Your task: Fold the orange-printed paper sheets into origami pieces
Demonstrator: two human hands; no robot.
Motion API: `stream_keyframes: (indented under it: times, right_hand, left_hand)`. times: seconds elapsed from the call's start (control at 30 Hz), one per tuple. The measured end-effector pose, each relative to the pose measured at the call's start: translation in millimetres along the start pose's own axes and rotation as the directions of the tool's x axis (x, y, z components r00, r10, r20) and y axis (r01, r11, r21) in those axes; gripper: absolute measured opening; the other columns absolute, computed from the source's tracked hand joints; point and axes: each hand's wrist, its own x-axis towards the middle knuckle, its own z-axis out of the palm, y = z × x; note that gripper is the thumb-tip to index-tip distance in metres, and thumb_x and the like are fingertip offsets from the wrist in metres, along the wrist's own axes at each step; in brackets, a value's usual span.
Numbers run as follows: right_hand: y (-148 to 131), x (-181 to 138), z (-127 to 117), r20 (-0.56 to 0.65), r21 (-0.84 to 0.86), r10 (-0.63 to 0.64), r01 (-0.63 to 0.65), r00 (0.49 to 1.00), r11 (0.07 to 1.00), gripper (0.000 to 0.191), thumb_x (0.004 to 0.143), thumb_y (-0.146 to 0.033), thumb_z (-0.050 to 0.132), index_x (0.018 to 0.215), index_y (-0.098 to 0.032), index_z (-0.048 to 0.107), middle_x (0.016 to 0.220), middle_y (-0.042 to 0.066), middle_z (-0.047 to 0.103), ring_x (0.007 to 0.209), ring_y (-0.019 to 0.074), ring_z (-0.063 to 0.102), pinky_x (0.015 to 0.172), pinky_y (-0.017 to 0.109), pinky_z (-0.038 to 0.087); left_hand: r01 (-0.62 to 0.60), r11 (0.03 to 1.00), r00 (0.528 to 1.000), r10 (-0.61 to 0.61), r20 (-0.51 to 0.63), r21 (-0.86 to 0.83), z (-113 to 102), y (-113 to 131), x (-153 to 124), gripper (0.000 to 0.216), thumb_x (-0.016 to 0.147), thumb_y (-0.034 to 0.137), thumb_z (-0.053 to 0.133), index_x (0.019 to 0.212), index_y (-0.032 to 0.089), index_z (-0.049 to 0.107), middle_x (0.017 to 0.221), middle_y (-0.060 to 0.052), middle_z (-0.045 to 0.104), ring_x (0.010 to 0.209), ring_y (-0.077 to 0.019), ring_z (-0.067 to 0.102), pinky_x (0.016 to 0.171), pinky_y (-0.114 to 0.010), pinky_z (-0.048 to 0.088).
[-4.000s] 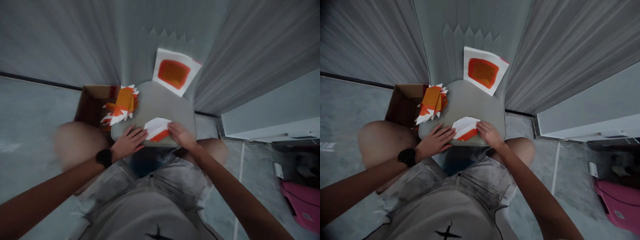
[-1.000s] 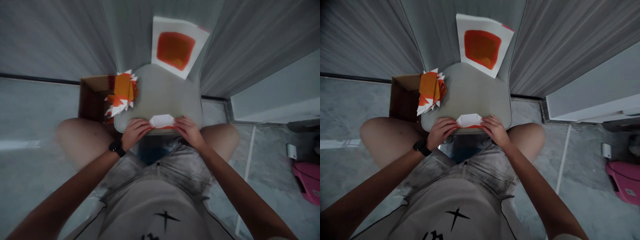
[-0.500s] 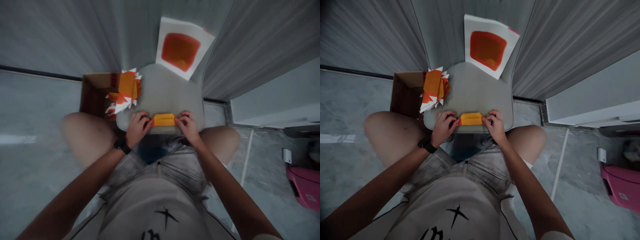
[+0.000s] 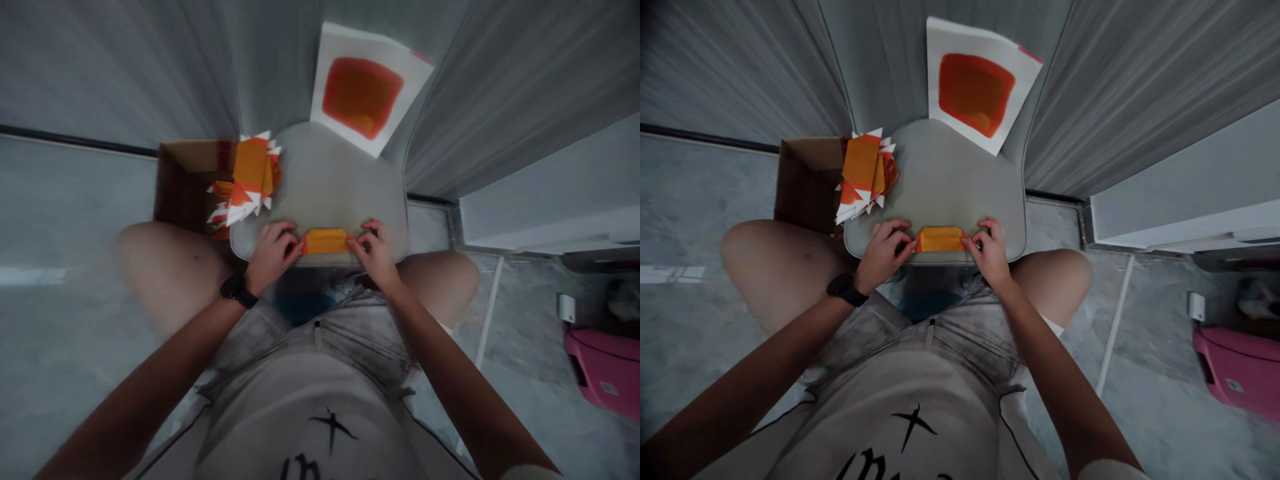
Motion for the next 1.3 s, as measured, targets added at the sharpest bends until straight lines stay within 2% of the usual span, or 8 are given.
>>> stream_keyframes:
  times: [0.6,0.7,0.77,0.87,0.93,1.03,1.17,1.3]
  right_hand:
    - [-8,-7,11,-0.139,-0.077,-0.027,0.017,0.990,0.997,0.034,0.102,-0.047,0.061,0.079,-0.023,0.054,0.123,0.016,0.062,0.129,0.0291,0.056,0.112,0.051,0.045]
    - [-11,-7,12,-0.160,-0.083,-0.017,0.004,0.987,0.997,0.031,0.102,-0.047,0.061,0.083,-0.023,0.055,0.123,0.015,0.063,0.127,0.0288,0.057,0.111,0.050,0.046]
    - [-12,-6,11,-0.158,-0.082,-0.005,-0.008,0.987,0.997,0.027,0.102,-0.048,0.060,0.092,-0.023,0.059,0.123,0.016,0.063,0.126,0.0294,0.057,0.111,0.051,0.046]
    - [-13,-6,9,-0.116,-0.084,0.004,-0.014,0.993,0.996,0.029,0.102,-0.047,0.058,0.113,-0.021,0.064,0.126,0.018,0.063,0.126,0.0310,0.056,0.113,0.052,0.045]
    - [-13,-7,8,-0.090,-0.096,0.005,-0.013,0.996,0.995,0.034,0.103,-0.045,0.056,0.124,-0.020,0.065,0.129,0.018,0.063,0.127,0.0317,0.056,0.113,0.054,0.045]
    - [-11,-10,5,-0.009,-0.092,-0.038,0.037,0.999,0.995,0.034,0.105,-0.041,0.052,0.130,-0.024,0.067,0.134,0.017,0.063,0.131,0.0318,0.055,0.116,0.057,0.045]
    - [-7,-13,1,0.176,-0.062,-0.184,0.197,0.967,0.978,0.039,0.100,-0.046,0.063,0.135,-0.028,0.069,0.143,0.014,0.062,0.139,0.0335,0.053,0.123,0.062,0.039]
    - [-9,-12,-2,0.192,-0.096,-0.230,0.251,0.954,0.963,0.036,0.106,-0.042,0.054,0.135,-0.027,0.070,0.138,0.013,0.067,0.132,0.0304,0.059,0.120,0.059,0.044]
  left_hand:
    - [0.016,0.998,1.000,-0.017,0.023,0.061,-4,-3,-3,0.023,0.103,0.034,0.058,0.085,0.020,0.063,0.134,-0.015,0.060,0.124,-0.0294,0.056,0.108,-0.049,0.049]
    - [0.052,0.996,0.998,-0.050,-0.032,0.071,-1,-1,-1,0.015,0.100,0.032,0.062,0.102,0.019,0.067,0.137,-0.017,0.059,0.129,-0.0317,0.056,0.110,-0.051,0.050]
    - [0.008,0.998,1.000,-0.006,-0.024,0.063,1,2,1,0.025,0.100,0.024,0.059,0.124,0.020,0.067,0.144,-0.018,0.058,0.136,-0.0317,0.055,0.115,-0.052,0.049]
    - [-0.229,0.973,0.963,0.226,0.146,0.004,5,10,6,0.041,0.101,0.016,0.053,0.139,0.026,0.064,0.155,-0.011,0.057,0.148,-0.0283,0.050,0.125,-0.052,0.041]
    - [-0.305,0.952,0.927,0.304,0.220,-0.033,8,13,10,0.041,0.102,0.020,0.054,0.142,0.027,0.063,0.155,-0.009,0.059,0.151,-0.0277,0.048,0.127,-0.053,0.039]
    - [-0.264,0.964,0.938,0.267,0.223,-0.041,13,12,13,0.042,0.104,0.030,0.057,0.146,0.025,0.062,0.154,-0.011,0.061,0.149,-0.0275,0.051,0.127,-0.053,0.040]
    - [-0.246,0.967,0.938,0.255,0.236,-0.069,12,3,17,0.041,0.106,0.033,0.055,0.145,0.025,0.063,0.153,-0.009,0.062,0.147,-0.0241,0.054,0.126,-0.048,0.042]
    - [-0.276,0.959,0.924,0.284,0.256,-0.069,7,-6,22,0.039,0.108,0.033,0.050,0.144,0.026,0.065,0.151,-0.007,0.064,0.143,-0.0217,0.058,0.124,-0.044,0.045]
